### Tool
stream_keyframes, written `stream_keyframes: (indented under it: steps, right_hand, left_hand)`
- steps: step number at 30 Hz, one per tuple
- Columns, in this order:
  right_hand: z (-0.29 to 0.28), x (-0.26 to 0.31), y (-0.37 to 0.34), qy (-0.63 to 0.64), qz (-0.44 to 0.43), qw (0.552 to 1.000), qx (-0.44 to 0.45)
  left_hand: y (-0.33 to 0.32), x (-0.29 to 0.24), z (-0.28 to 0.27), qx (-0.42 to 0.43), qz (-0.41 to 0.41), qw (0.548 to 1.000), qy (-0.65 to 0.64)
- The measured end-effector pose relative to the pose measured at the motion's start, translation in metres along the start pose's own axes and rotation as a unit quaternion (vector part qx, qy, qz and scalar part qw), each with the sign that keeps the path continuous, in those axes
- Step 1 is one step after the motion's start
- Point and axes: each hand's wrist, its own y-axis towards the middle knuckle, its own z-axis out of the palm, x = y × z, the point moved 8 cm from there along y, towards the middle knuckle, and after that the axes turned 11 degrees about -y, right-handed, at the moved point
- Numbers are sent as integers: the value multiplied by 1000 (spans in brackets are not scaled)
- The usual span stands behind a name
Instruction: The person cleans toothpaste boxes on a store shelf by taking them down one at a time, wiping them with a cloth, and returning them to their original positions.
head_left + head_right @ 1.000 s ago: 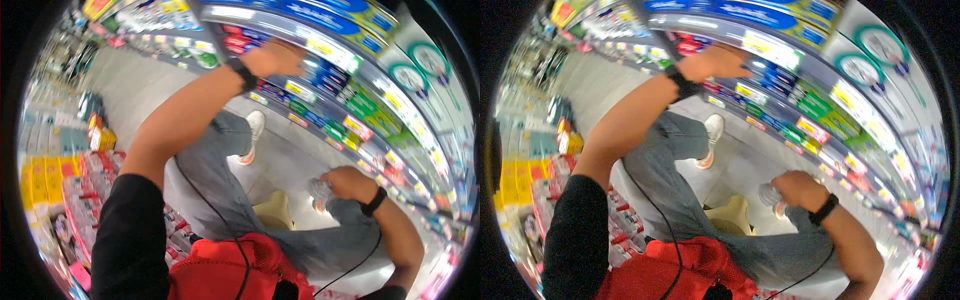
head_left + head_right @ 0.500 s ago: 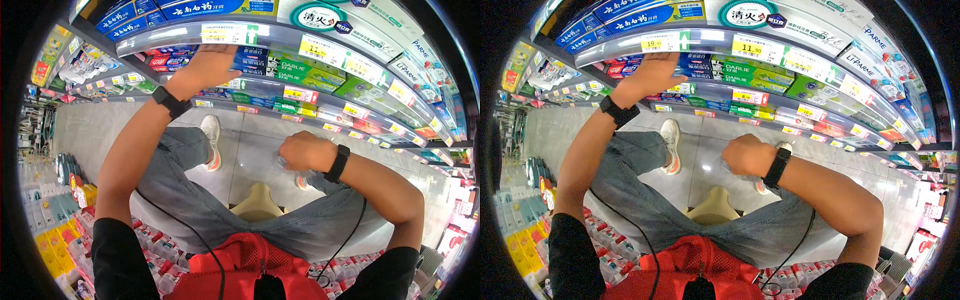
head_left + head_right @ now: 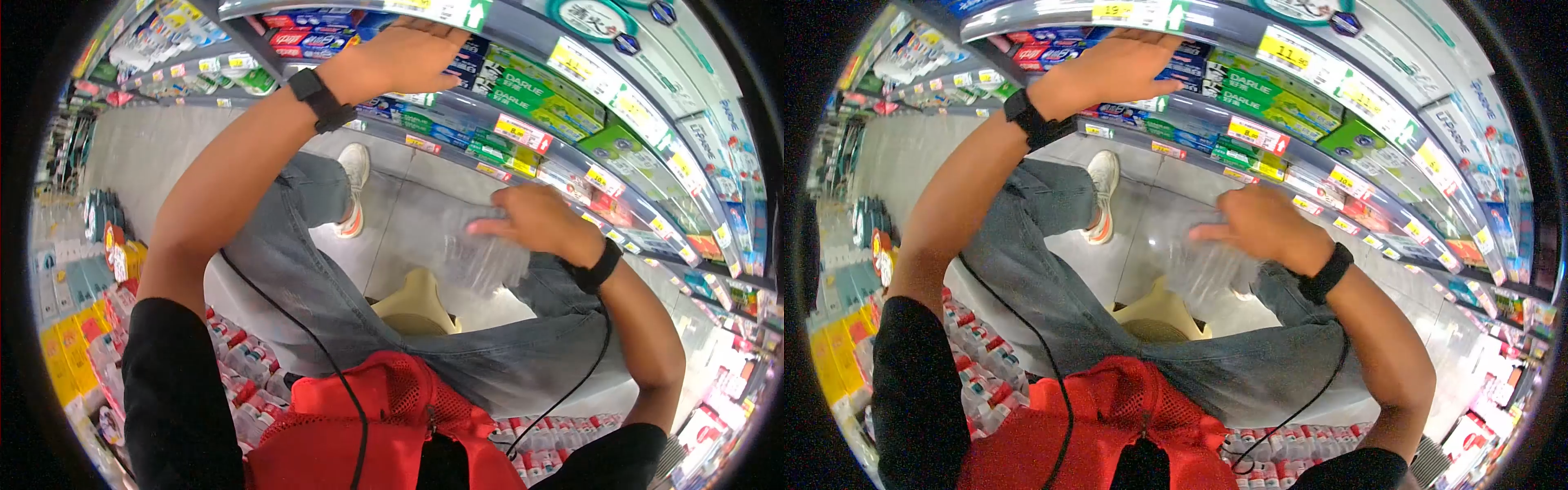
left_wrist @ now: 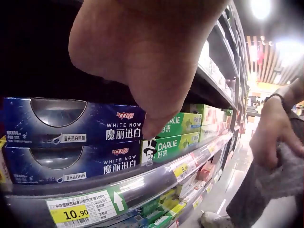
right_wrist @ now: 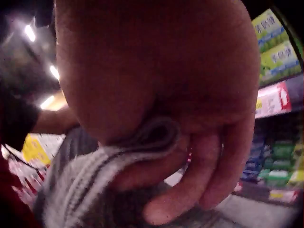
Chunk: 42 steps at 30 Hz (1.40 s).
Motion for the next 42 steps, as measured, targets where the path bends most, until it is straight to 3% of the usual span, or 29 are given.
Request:
stream_keyframes:
  steps: [1, 2, 4, 6, 8, 9, 10, 12, 14, 16, 17, 19, 21, 23, 25, 27, 29, 31, 32, 34, 36, 38, 40, 41, 42]
  right_hand:
    - [2, -12, 1, -148, 31, 988, -14]
    - [2, -21, 1, -291, 59, 955, -29]
    - [6, -16, 3, -277, 48, 959, -26]
    - [12, -9, 4, -172, 73, 982, 25]
    - [12, -2, 6, -184, 64, 981, 27]
    - [11, -4, 7, -214, 69, 974, 21]
    - [9, -7, 7, -244, 75, 967, 14]
    - [15, -12, 7, -269, 58, 961, 19]
    - [23, -19, 7, -294, 39, 954, 27]
    - [38, -15, 7, -277, -42, 959, 46]
    - [44, -15, 7, -282, -45, 957, 46]
    - [66, -27, 2, -298, 5, 945, 136]
    - [75, -27, -2, -308, 11, 936, 171]
    - [79, -19, -1, -314, 21, 924, 216]
    - [71, -8, 1, -296, 8, 936, 189]
    - [53, 12, -1, -258, -16, 959, 113]
    - [49, 12, -2, -267, -14, 957, 109]
    - [48, 8, -4, -269, -4, 957, 111]
    - [47, 6, -6, -277, 0, 956, 102]
    - [45, 4, -11, -274, 12, 958, 88]
    - [45, 3, -13, -286, 14, 953, 99]
    - [47, 3, -15, -282, 23, 955, 92]
    - [52, -4, -13, -279, 13, 956, 84]
    - [51, -5, -13, -279, 15, 957, 84]
    - [50, -2, -13, -280, 3, 956, 87]
  left_hand:
    - [-2, -2, -6, -49, 19, 998, 24]
    - [-4, 2, -5, -47, 9, 999, 26]
    - [-4, 9, -1, 40, -44, 997, -41]
    - [-4, 3, -12, -40, 4, 999, -27]
    - [-4, -13, -29, -32, 6, 993, -114]
    - [-10, -27, -43, -120, 83, 980, -132]
    - [-11, -30, -43, -122, 79, 981, -129]
    - [-16, -50, -14, 50, 144, 985, -81]
    - [-28, -47, -2, 92, 108, 982, -127]
    - [-45, -34, 30, 254, 5, 952, -171]
    - [-51, -31, 34, 251, 1, 953, -170]
    - [-80, -13, 78, 403, -75, 901, -139]
    - [-102, -2, 109, 425, -70, 894, -124]
    - [-115, 13, 107, 456, -74, 881, -100]
    - [-115, 10, 97, 466, -87, 873, -112]
    - [-108, 12, 89, 410, -103, 890, -172]
    - [-100, 22, 73, 402, -109, 889, -191]
    - [-94, 41, 55, 438, -179, 860, -190]
    - [-97, 60, 41, 412, -219, 865, -187]
    - [-93, 93, -4, 307, -244, 917, -70]
    - [-101, 135, -28, 241, -355, 900, 77]
    - [-112, 172, -26, 176, -416, 888, 91]
    - [-111, 181, -22, 87, -344, 913, 201]
    - [-116, 191, -12, 86, -343, 914, 201]
    - [-110, 187, -13, 37, -271, 936, 223]
